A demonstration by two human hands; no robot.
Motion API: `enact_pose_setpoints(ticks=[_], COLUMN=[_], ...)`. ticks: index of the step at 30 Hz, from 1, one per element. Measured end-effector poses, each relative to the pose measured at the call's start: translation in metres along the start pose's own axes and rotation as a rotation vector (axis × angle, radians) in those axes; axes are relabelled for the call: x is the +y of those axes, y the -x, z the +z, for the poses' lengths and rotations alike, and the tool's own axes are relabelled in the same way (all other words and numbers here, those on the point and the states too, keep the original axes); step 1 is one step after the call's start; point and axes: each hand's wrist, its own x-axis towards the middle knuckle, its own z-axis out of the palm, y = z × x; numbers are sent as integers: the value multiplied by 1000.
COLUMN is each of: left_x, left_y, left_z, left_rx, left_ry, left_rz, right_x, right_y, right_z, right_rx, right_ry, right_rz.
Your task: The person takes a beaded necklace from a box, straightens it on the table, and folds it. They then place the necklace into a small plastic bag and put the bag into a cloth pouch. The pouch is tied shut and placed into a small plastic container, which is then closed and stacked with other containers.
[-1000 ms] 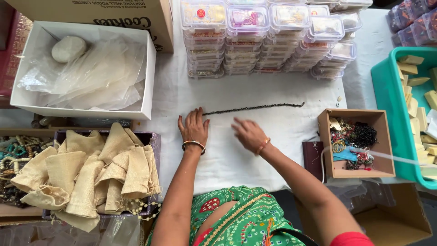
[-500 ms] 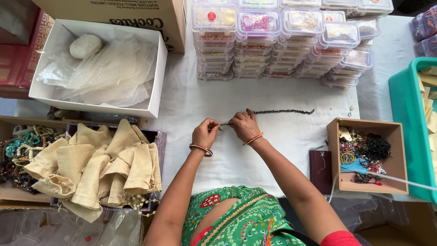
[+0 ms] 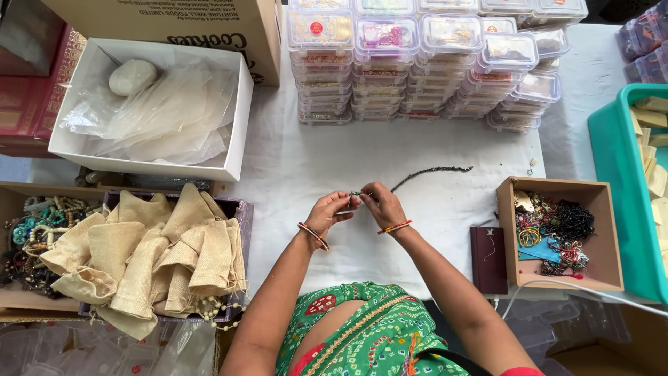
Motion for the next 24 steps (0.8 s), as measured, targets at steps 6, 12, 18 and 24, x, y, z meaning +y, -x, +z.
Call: enact_pose_setpoints(ticks=[6, 12, 18, 24], left_x=[1, -3, 11, -9], left_y=[0, -8, 9, 0], left_z=[9, 16, 30, 14], left_rx=[36, 142, 293, 438], left_ry=[150, 360, 196, -291], left_rz=[202, 299, 340, 284], right_x=[-23, -31, -61, -66], right_y=[20, 33, 37, 32], right_z=[0, 10, 5, -15], right_rx=[178, 124, -85, -73], right_ry=[531, 541, 503, 333], right_rz=[-329, -327, -374, -473])
